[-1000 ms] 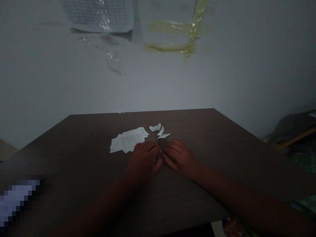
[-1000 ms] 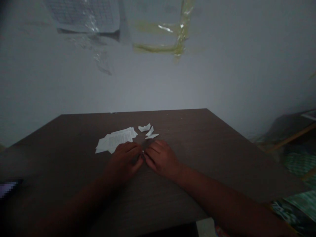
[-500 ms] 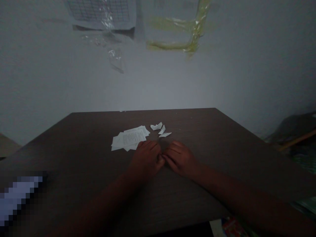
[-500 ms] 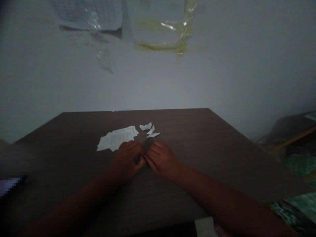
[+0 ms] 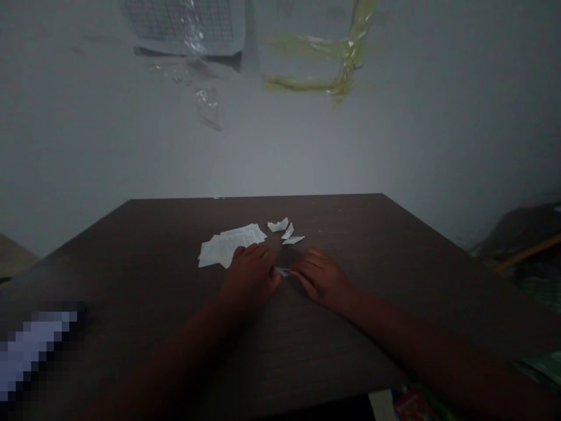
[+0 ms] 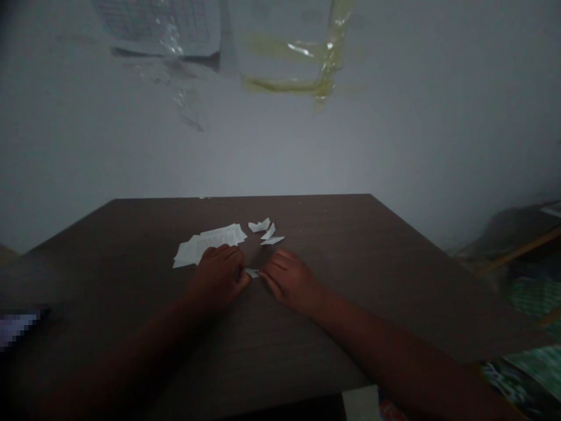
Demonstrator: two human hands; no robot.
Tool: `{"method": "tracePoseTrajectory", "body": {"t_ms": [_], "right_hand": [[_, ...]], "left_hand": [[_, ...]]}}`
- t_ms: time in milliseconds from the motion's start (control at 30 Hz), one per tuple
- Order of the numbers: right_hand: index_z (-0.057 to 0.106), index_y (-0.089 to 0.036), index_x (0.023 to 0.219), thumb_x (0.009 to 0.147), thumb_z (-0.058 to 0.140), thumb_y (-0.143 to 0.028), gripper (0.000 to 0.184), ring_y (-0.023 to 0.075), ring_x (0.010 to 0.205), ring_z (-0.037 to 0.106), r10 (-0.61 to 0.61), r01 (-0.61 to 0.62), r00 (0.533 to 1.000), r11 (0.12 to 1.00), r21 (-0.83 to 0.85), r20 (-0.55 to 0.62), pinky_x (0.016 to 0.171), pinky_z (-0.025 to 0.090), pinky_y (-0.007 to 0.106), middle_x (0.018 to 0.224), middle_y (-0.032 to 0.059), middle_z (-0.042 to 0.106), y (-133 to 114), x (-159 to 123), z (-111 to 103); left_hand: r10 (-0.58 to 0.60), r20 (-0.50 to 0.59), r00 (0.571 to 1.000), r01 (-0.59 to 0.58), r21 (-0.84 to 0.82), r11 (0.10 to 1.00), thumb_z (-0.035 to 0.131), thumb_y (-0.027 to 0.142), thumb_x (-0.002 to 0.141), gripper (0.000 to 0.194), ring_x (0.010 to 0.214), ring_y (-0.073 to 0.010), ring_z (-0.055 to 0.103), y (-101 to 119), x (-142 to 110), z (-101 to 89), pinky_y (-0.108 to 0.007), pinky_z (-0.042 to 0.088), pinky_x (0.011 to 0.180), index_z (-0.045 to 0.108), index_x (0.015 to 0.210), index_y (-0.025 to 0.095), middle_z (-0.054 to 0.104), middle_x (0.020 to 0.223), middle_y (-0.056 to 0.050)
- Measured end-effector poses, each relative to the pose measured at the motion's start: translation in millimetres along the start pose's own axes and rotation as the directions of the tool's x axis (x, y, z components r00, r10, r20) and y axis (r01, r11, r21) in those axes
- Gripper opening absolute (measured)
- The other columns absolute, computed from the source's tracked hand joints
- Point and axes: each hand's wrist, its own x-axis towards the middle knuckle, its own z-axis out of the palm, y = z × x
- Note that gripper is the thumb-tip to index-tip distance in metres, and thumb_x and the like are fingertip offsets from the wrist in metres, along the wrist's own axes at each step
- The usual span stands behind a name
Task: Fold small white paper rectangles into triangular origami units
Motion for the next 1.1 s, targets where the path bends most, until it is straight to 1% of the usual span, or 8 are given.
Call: {"method": "tracePoseTrajectory", "body": {"t_ms": [133, 200, 367, 667, 767, 900, 967, 1100], "right_hand": [[0.078, -0.020, 0.105, 0.117, 0.058, -0.017, 0.023, 0.0237, 0.083, 0.068, 0.051, -0.051, 0.999, 0.999, -0.006, -0.015, 0.081, 0.062, 0.040, 0.088, 0.0064, 0.076, 5.3, -4.3, -3.7], [0.077, -0.019, 0.104, 0.117, 0.059, -0.017, 0.023, 0.0229, 0.082, 0.068, 0.054, -0.054, 0.998, 0.998, -0.018, -0.012, 0.081, 0.062, 0.039, 0.088, 0.0061, 0.076, 5.3, -4.9, -4.3], [0.077, -0.019, 0.097, 0.116, 0.060, -0.018, 0.026, 0.0220, 0.077, 0.068, 0.028, -0.028, 1.000, 0.999, -0.043, 0.008, 0.078, 0.063, 0.039, 0.084, 0.0049, 0.077, -4.3, -0.5, -0.9], [0.079, -0.024, 0.097, 0.115, 0.059, -0.016, 0.028, 0.0246, 0.076, 0.069, 0.033, -0.034, 0.999, 0.999, -0.004, -0.008, 0.076, 0.064, 0.041, 0.082, 0.0057, 0.075, -14.8, 1.1, 3.0], [0.081, -0.021, 0.104, 0.114, 0.061, -0.016, 0.023, 0.0238, 0.079, 0.070, 0.033, -0.033, 0.999, 0.999, -0.010, -0.022, 0.078, 0.064, 0.041, 0.087, 0.0059, 0.078, -10.6, 1.0, -7.0], [0.079, -0.020, 0.110, 0.114, 0.063, -0.013, 0.018, 0.0239, 0.086, 0.073, 0.107, -0.109, 0.993, 0.993, -0.044, -0.056, 0.082, 0.064, 0.040, 0.095, 0.0075, 0.081, 2.0, 0.9, -26.7], [0.080, -0.022, 0.110, 0.114, 0.064, -0.015, 0.018, 0.0240, 0.085, 0.073, 0.118, -0.121, 0.991, 0.992, -0.047, -0.055, 0.081, 0.063, 0.040, 0.094, 0.0067, 0.080, 6.5, 0.5, -29.6], [0.081, -0.021, 0.109, 0.116, 0.063, -0.019, 0.019, 0.0240, 0.084, 0.072, 0.079, -0.080, 0.997, 0.996, -0.051, -0.015, 0.081, 0.064, 0.041, 0.092, 0.0069, 0.080, 4.4, 1.0, -20.7]], "left_hand": [[-0.083, 0.020, 0.996, 0.081, 0.089, 0.993, 0.071, 0.010, 0.091, 0.013, 0.098, -0.0340, 0.074, -16.5, 0.0, -3.3, -0.046, 0.055, 0.088, 0.067, 0.086, 0.022, 0.077, 0.094, -0.010], [-0.059, 0.001, 0.998, 0.059, 0.076, 0.995, 0.071, 0.010, 0.090, 0.012, 0.099, -0.0329, 0.074, -17.6, -0.6, -4.3, -0.045, 0.055, 0.089, 0.068, 0.088, 0.022, 0.078, 0.096, -0.010], [0.138, -0.055, 0.989, -0.140, -0.034, 0.990, 0.068, 0.008, 0.094, 0.013, 0.103, -0.0310, 0.074, 5.3, -3.6, -0.1, -0.047, 0.057, 0.096, 0.072, 0.096, 0.020, 0.080, 0.102, -0.009], [0.155, -0.062, 0.986, -0.157, -0.031, 0.987, 0.066, 0.011, 0.099, 0.013, 0.099, -0.0313, 0.073, 26.4, -8.0, -0.5, -0.048, 0.057, 0.095, 0.072, 0.092, 0.021, 0.077, 0.096, -0.007], [0.125, -0.055, 0.991, -0.126, -0.021, 0.992, 0.071, 0.012, 0.096, 0.010, 0.103, -0.0336, 0.073, 13.6, -3.8, -3.1, -0.049, 0.056, 0.096, 0.072, 0.091, 0.022, 0.078, 0.097, -0.009], [-0.077, -0.018, 0.997, 0.077, 0.014, 0.997, 0.072, 0.009, 0.093, 0.017, 0.099, -0.0317, 0.072, -23.8, 1.3, -10.7, -0.046, 0.054, 0.092, 0.067, 0.083, 0.022, 0.077, 0.095, -0.008], [-0.130, -0.052, 0.990, 0.130, 0.009, 0.991, 0.072, 0.010, 0.093, 0.017, 0.097, -0.0300, 0.072, -34.4, 1.5, -13.8, -0.043, 0.053, 0.090, 0.066, 0.084, 0.022, 0.078, 0.096, -0.008], [0.060, -0.141, 0.988, -0.070, -0.064, 0.996, 0.069, 0.010, 0.095, 0.012, 0.102, -0.0296, 0.072, -17.1, -2.4, -11.4, -0.044, 0.053, 0.093, 0.070, 0.094, 0.022, 0.081, 0.104, -0.008]]}}
